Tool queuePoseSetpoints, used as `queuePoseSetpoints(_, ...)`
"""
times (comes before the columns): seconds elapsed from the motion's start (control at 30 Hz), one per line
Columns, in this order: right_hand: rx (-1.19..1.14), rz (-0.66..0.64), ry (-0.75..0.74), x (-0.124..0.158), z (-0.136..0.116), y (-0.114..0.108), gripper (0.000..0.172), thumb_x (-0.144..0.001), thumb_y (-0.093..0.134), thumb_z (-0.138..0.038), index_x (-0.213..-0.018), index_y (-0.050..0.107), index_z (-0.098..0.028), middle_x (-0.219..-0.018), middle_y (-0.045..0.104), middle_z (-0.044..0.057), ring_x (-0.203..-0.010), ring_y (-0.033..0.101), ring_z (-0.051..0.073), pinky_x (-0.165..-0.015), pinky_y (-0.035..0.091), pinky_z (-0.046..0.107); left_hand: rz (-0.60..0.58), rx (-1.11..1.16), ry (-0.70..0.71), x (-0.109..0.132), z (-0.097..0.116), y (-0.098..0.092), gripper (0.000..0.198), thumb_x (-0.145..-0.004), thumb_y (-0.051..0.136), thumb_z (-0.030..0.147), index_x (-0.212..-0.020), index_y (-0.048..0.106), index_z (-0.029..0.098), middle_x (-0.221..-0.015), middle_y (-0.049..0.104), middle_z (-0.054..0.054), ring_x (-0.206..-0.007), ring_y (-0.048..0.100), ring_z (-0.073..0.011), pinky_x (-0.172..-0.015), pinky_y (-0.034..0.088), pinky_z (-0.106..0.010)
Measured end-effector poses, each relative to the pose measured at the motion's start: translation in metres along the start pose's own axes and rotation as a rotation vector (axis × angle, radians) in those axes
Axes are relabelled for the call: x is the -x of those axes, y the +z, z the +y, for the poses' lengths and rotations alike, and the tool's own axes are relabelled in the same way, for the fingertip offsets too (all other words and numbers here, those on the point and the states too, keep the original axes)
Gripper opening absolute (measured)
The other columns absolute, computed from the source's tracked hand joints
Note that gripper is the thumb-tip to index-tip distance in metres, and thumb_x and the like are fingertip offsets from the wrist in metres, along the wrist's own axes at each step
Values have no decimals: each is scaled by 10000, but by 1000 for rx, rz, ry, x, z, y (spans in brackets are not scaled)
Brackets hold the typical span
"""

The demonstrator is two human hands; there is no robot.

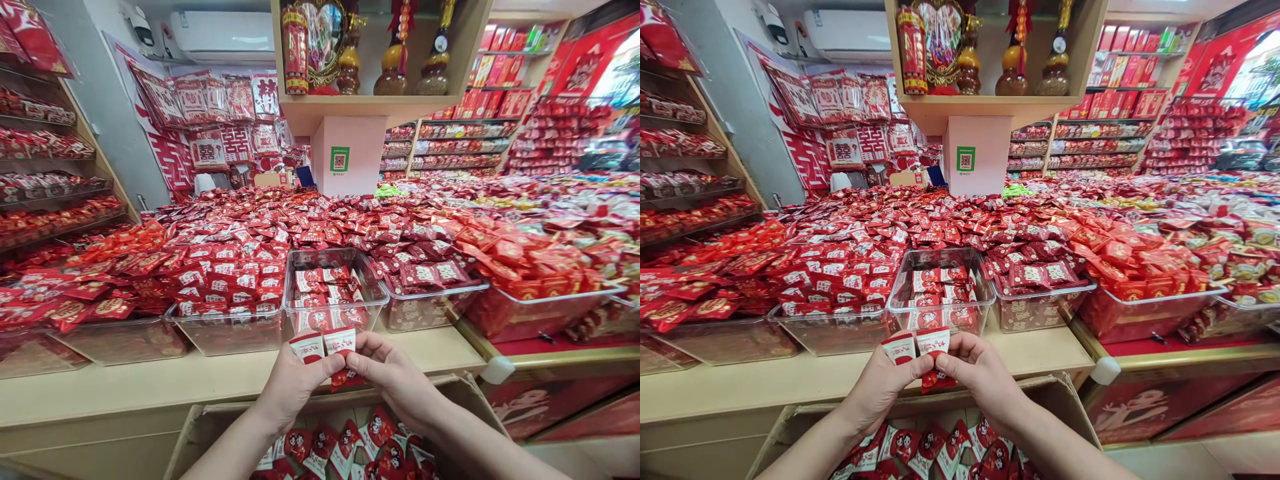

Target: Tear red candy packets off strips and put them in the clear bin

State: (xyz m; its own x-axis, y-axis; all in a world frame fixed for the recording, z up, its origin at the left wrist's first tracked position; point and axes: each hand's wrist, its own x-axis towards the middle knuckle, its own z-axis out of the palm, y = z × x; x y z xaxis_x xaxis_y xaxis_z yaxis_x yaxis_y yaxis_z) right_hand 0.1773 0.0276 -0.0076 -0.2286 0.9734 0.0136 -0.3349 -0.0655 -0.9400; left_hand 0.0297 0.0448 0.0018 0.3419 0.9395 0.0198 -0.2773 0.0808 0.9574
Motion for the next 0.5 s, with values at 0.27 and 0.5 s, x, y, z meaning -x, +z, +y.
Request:
queuePoseSetpoints(0.27, 41, 27, -48, 1, 4, 4, 233, -644, 657, -320, -784, 555, -164, -781, 611, 25, -730, 549, 127, -709, 425, 270, 97, -50, 43, 0, -6, -2, 190, -592, 699, 132, -732, 574, 157, -654, 647, 36, -602, 558, -90, -593, 440, -179)
queuePoseSetpoints(0.5, 217, 208, -257, -43, -45, -9, 178, -685, 584, -299, -795, 536, -167, -718, 597, 9, -611, 543, 109, -575, 444, 244, 78, -188, 37, 0, -9, -2, 164, -668, 640, 242, -744, 529, 148, -592, 598, 17, -581, 552, -108, -582, 428, -218)
